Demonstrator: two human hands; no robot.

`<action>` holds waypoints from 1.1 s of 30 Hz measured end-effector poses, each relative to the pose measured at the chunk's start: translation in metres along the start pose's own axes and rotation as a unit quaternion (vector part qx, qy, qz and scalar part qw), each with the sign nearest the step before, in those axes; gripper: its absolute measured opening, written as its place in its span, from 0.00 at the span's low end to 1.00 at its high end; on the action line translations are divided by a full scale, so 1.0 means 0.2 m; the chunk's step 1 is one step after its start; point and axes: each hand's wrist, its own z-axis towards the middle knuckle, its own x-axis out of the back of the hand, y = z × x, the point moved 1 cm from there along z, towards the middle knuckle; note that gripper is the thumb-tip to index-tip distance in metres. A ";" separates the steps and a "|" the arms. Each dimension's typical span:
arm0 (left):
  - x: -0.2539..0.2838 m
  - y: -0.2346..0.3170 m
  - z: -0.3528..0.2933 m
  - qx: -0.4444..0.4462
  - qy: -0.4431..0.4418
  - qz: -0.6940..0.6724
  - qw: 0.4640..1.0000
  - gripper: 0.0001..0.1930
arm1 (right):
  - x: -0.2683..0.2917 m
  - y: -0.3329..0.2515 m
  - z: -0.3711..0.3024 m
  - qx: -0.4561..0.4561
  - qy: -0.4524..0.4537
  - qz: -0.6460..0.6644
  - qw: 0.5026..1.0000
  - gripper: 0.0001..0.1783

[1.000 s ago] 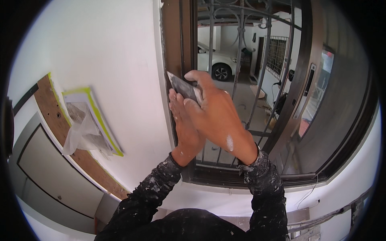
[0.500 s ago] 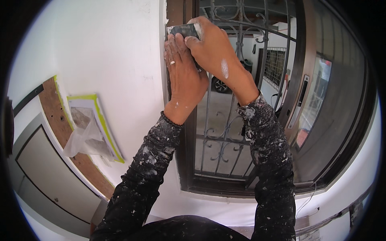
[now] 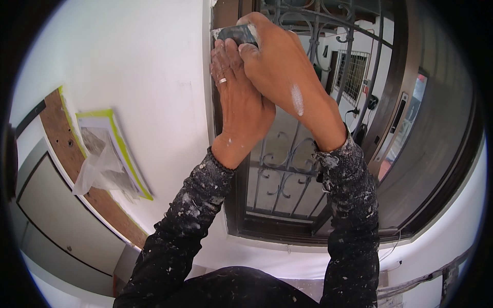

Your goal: The person applies plaster to the wall around a window frame using a trowel. They repeatedly smooth and level the surface along the edges and corners, working methodically to create an even finish.

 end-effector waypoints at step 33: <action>0.05 0.07 -0.53 0.043 -0.078 -0.029 0.996 0.52 | -0.08 -0.09 -0.42 -0.159 -0.138 0.023 0.977 0.20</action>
